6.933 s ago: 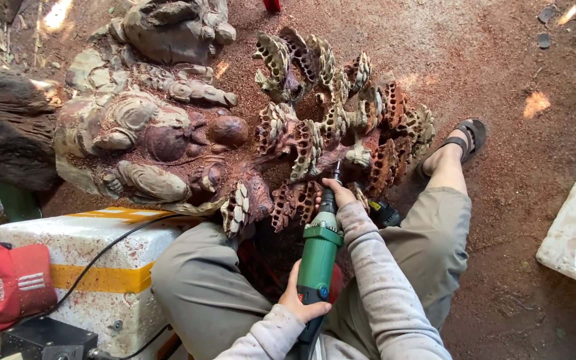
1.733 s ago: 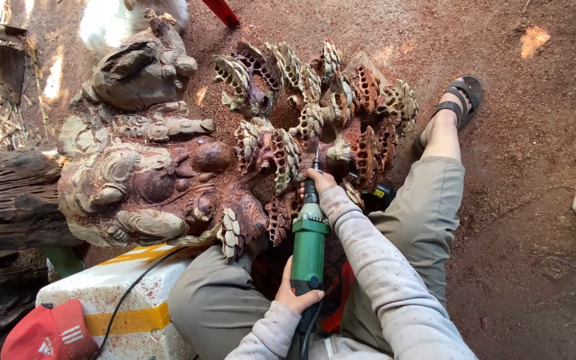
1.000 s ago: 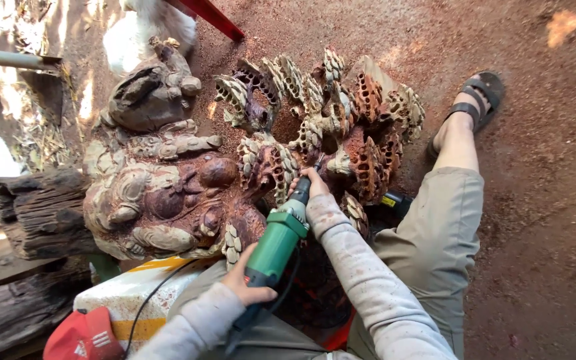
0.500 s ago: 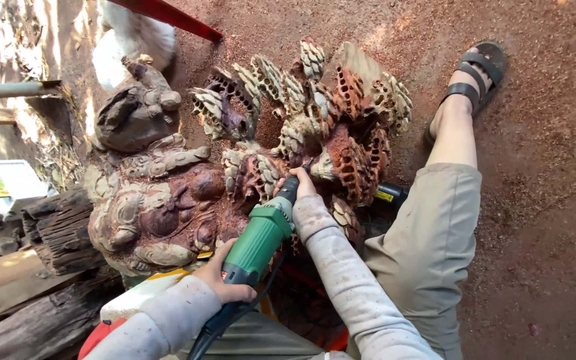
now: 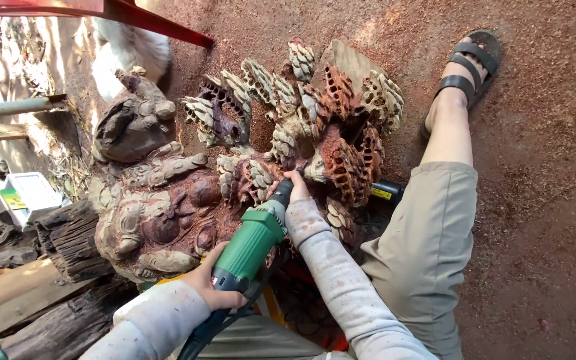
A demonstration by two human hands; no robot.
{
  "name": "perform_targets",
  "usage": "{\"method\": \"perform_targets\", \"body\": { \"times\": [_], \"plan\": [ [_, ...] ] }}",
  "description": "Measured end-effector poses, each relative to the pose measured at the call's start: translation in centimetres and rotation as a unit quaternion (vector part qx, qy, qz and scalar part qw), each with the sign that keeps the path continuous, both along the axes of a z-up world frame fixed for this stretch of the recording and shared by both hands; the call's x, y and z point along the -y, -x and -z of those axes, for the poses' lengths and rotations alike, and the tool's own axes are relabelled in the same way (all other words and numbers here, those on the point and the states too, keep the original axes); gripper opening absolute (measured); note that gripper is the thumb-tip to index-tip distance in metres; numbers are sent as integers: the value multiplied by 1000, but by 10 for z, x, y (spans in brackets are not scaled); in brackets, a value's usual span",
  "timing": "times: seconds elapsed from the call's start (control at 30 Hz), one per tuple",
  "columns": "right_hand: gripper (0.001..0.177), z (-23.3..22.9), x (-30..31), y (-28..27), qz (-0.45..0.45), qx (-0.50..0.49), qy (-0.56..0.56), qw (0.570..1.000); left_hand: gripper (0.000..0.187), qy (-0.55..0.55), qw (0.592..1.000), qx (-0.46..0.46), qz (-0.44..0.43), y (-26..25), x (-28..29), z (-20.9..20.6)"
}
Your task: Carving and cleaning intricate details on a large wooden burl using a rotary power tool.
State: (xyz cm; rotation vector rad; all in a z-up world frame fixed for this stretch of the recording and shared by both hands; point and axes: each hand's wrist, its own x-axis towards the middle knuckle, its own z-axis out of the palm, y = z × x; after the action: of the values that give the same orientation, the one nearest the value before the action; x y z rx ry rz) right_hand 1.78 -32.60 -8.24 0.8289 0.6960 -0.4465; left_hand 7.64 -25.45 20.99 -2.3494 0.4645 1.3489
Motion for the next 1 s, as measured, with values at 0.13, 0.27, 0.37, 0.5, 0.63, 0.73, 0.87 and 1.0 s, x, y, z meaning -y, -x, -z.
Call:
{"method": "perform_targets", "body": {
  "times": [0.13,0.27,0.37,0.5,0.63,0.73,0.87,1.0],
  "plan": [
    [22,0,0,-3,6,16,-22,1000,118,20,1000,-4,-16,3,-6,1],
    [24,0,-1,-6,-7,20,-8,1000,119,9,1000,27,10,11,-22,7],
    [23,4,-3,-6,-4,54,-6,998,120,10,999,34,40,17,-23,7],
    [19,0,-5,-4,39,23,-4,999,123,-37,999,1,16,9,10,-9],
    [23,-4,-2,-4,13,-4,-15,1000,119,-5,999,-24,35,-16,-9,0],
    [21,-16,2,2,33,-21,11,999,120,6,997,-36,73,-22,-11,2],
    [22,-21,5,5,46,-13,5,999,118,-4,992,-41,118,-26,-10,4],
    [21,-13,3,0,51,-15,13,998,120,-20,994,-34,107,-29,-10,6]
  ]
}}
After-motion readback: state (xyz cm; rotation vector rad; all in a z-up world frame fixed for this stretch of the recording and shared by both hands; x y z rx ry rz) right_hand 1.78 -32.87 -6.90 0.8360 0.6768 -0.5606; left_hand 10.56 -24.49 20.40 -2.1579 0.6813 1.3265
